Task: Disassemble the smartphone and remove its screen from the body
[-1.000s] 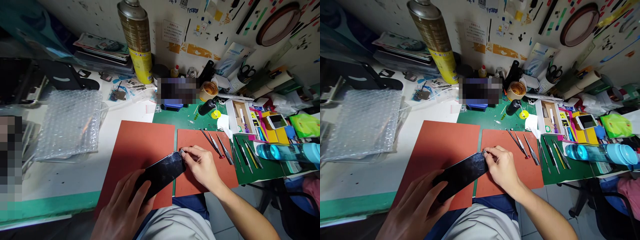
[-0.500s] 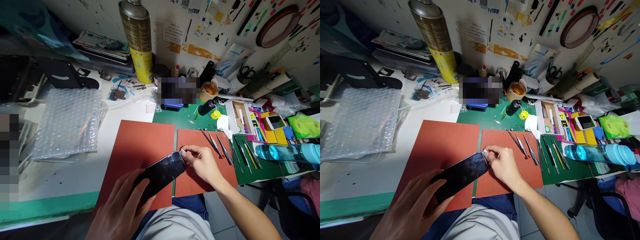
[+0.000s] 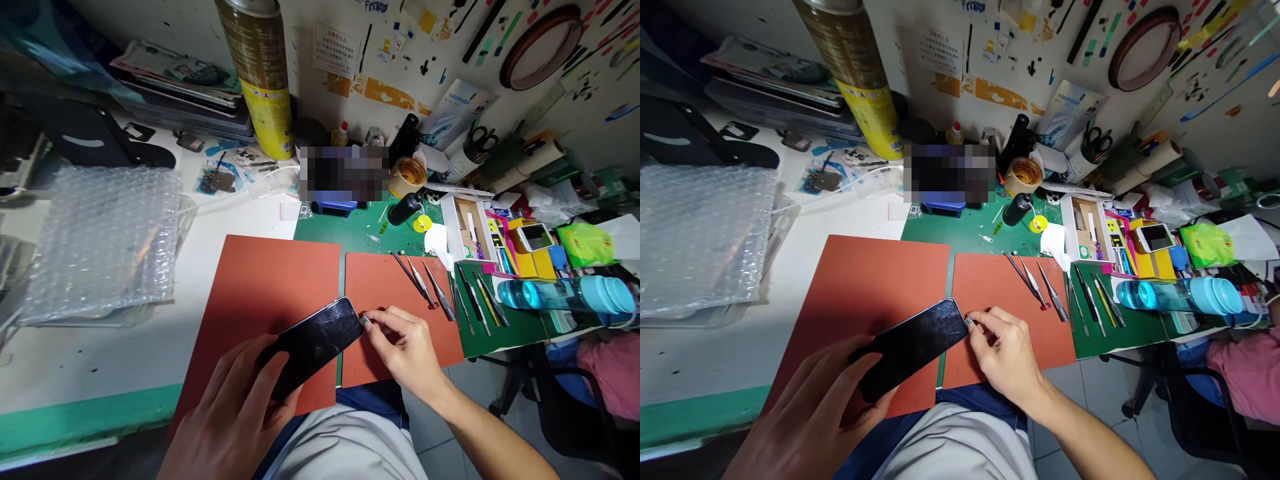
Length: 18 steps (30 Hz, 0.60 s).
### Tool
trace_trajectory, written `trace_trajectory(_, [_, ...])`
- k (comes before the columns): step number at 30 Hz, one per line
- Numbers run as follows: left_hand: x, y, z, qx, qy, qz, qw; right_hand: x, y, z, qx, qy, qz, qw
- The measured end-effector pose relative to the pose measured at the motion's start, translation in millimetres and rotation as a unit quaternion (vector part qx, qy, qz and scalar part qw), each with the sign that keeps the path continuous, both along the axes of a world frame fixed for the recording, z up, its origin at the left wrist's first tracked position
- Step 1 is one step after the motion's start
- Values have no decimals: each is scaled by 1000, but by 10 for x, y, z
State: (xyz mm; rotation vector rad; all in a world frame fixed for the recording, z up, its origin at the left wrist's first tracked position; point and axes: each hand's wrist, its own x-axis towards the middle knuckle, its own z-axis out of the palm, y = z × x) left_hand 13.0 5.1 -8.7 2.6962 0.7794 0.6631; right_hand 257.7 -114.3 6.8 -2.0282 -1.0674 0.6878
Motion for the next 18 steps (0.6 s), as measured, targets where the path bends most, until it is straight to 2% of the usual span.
trace_trajectory(9, [-30,51,1,-9,-7,-21,1000,-12,1,-11,4,-15,4,1000])
trace_trajectory(18, [-66,-15,-65,-39,-1,12,999,-50,7,15,12,-78,22,997])
